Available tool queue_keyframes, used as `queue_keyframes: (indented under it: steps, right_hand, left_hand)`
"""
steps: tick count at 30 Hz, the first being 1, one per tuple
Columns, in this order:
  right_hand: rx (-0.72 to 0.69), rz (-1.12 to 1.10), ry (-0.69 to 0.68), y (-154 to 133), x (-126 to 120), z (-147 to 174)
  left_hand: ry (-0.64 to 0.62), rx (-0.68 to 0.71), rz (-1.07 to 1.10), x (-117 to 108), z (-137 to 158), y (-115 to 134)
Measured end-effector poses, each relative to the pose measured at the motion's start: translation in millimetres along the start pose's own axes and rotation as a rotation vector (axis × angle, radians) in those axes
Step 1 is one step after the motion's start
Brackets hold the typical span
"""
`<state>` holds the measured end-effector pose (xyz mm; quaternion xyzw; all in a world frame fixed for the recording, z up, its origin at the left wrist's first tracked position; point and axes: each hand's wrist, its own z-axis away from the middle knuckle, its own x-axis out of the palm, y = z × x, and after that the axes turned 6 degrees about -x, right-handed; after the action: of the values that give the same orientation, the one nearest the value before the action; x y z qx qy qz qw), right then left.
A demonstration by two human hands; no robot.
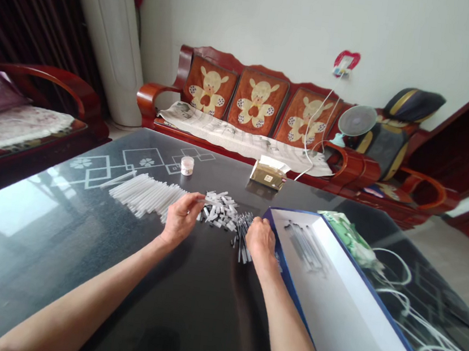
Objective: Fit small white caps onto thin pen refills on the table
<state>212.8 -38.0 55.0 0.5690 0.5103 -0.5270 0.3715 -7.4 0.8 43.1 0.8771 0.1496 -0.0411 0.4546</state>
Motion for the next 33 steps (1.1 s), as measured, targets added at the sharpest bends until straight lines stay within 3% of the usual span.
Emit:
queue_keyframes:
  steps: [3,9,12,16,18,20,23,26,30,33]
  right_hand:
    - [-0.006,-0.381,0.095,-16.5,10.8,1.3]
    - [0.484,-1.558,0.084,-52.0,31.1,-1.8]
    - [0.594,-1.859,0.098,-57.7,32.0,-4.5]
    - [0.502,-1.940,0.116,-59.8,33.6,-1.9]
    - [0.409,-1.939,0.085,-62.0,35.1,2.2]
    - [0.329,-1.933,0.021,-64.9,36.1,6.4]
    - [0.269,-1.932,-0.049,-68.3,36.9,10.5]
    - [0.336,-1.937,-0.024,-70.1,39.9,12.2]
    - [0.478,-1.904,0.067,-75.9,46.9,15.8]
    - [0.460,-1.922,0.123,-83.2,50.0,18.8]
  left_hand:
    - [0.013,-0.178,0.138,-1.2,3.6,0.2]
    - [-0.069,-0.307,0.330,-0.2,20.9,-0.6]
    - [-0.133,-0.263,0.162,-4.5,28.9,-7.0]
    - [-0.355,-0.110,-0.229,-11.6,29.6,-6.3]
    - [-0.501,-0.113,-0.311,-11.6,26.3,0.0]
    - [-0.627,-0.228,-0.249,-8.3,22.5,6.7]
    - [-0.760,-0.506,-0.023,0.2,19.1,11.4]
    - [-0.679,-0.584,-0.044,8.0,20.6,9.9]
    - [-0.422,-0.300,-0.453,14.2,29.4,8.4]
    - [-0.401,-0.095,-0.664,18.0,37.3,8.7]
